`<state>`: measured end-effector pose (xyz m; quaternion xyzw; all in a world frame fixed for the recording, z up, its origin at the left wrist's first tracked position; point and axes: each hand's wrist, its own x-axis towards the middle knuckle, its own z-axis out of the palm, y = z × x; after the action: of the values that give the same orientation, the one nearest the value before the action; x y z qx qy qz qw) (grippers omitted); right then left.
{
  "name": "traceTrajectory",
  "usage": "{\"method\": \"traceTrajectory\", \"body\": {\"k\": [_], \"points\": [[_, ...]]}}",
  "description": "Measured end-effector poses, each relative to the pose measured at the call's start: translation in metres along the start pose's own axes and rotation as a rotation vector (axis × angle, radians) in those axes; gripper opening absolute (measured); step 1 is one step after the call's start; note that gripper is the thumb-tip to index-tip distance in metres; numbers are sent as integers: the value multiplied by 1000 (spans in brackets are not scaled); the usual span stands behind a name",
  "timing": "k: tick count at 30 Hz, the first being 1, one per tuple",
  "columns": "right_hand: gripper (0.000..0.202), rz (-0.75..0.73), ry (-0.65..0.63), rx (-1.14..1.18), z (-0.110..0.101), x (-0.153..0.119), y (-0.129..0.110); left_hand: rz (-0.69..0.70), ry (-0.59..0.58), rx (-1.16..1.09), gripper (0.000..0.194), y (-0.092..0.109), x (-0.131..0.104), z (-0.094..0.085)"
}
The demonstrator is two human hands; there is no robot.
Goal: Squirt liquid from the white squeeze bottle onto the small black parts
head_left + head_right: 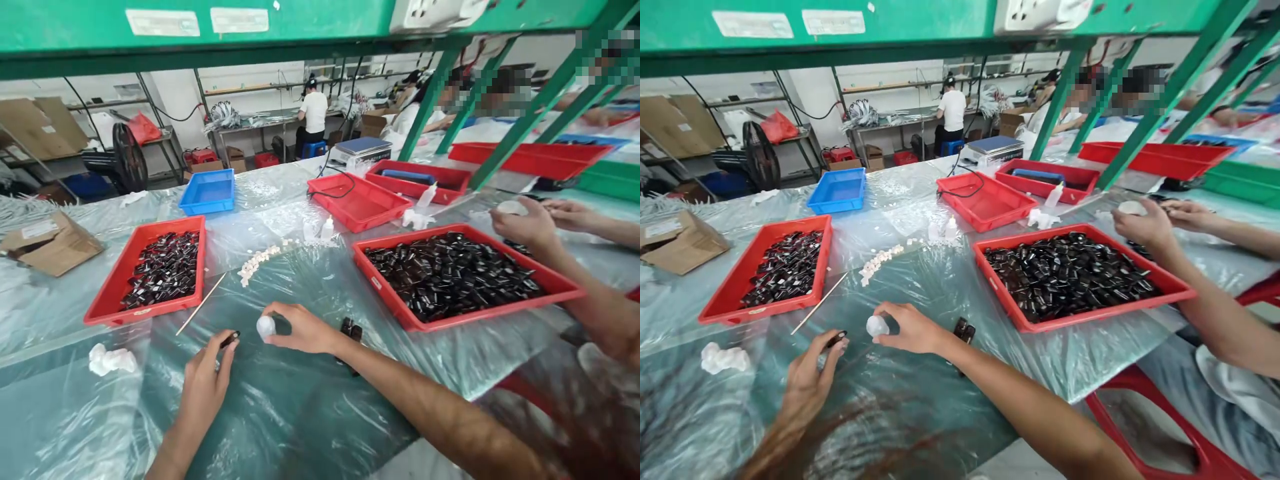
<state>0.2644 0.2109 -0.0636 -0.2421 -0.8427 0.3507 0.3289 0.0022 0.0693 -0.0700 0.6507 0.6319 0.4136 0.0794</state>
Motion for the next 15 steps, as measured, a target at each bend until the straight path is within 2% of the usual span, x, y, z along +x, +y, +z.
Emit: {"method": "traceTrajectory", "body": {"k": [2,5,10,15], "points": [[28,-25,26,42,1,-5,-6,4,-11,-44,21,1,-9,1],[50,-36,48,84,-1,-15,-13,31,-42,-83,23,7,-14,1],[43,-159,59,3,-11,-25,-26,105,-81,-48,30,16,-9,-4],[56,-299,79,-45,-9,-24,-35,183,-93,-3,26,22,-10,-8]]}}
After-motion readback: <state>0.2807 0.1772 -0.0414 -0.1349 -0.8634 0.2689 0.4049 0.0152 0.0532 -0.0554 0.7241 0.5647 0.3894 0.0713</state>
